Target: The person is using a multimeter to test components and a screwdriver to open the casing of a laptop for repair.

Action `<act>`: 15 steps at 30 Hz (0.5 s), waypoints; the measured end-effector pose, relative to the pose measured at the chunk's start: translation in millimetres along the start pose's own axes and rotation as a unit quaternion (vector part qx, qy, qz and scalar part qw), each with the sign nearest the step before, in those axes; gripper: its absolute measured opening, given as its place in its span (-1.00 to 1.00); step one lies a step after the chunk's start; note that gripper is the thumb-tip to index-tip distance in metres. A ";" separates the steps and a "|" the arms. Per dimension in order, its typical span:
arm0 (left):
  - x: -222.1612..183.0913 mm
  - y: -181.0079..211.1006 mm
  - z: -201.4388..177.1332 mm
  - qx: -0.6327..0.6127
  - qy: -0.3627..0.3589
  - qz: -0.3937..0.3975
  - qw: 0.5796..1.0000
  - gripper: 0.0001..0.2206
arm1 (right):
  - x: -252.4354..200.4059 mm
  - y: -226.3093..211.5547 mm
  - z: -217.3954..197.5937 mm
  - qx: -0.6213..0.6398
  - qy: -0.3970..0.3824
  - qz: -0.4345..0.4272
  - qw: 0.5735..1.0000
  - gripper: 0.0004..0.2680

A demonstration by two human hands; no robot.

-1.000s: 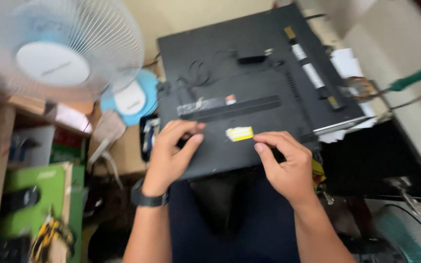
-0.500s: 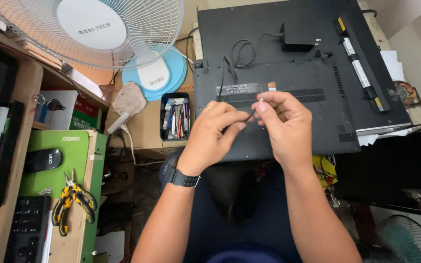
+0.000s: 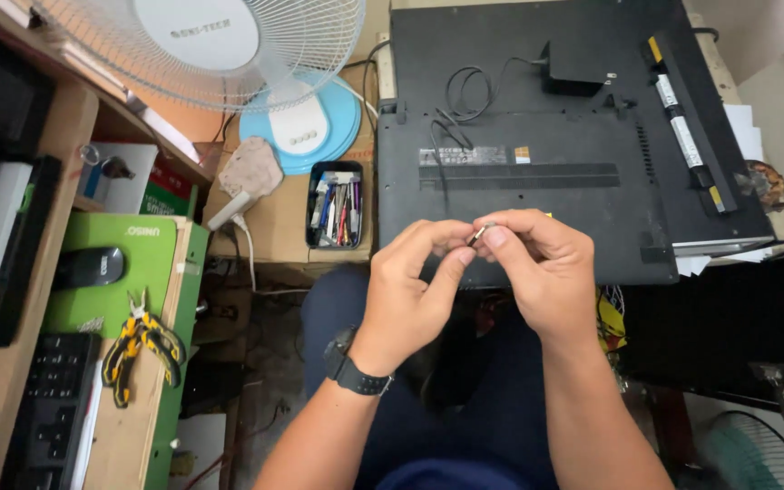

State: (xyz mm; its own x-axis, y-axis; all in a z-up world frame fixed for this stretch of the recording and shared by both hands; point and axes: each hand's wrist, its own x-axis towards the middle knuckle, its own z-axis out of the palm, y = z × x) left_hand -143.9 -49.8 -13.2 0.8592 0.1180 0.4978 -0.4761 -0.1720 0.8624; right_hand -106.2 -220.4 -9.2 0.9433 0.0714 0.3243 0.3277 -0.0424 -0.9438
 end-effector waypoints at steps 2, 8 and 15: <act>-10.0 -0.7 4.7 -0.042 0.023 -0.030 0.998 -0.84 | -4.4 16.4 2.4 0.064 0.002 0.015 0.998 -0.93; -29.4 -5.2 13.2 -0.099 0.066 -0.080 0.990 -0.89 | -20.4 28.2 9.6 0.131 0.019 0.061 0.989 -0.92; -34.2 8.5 2.5 -0.041 0.051 -0.085 0.994 -0.77 | -18.6 1.7 2.5 -0.107 -0.075 -0.073 0.989 -0.93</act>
State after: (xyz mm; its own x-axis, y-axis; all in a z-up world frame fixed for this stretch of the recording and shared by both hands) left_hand -176.9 -57.7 -23.1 0.9072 0.2377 0.3471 -0.3425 -0.0619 0.9375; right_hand -123.3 -219.3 -17.0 0.8717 0.2393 0.4276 0.4788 -0.2300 -0.8473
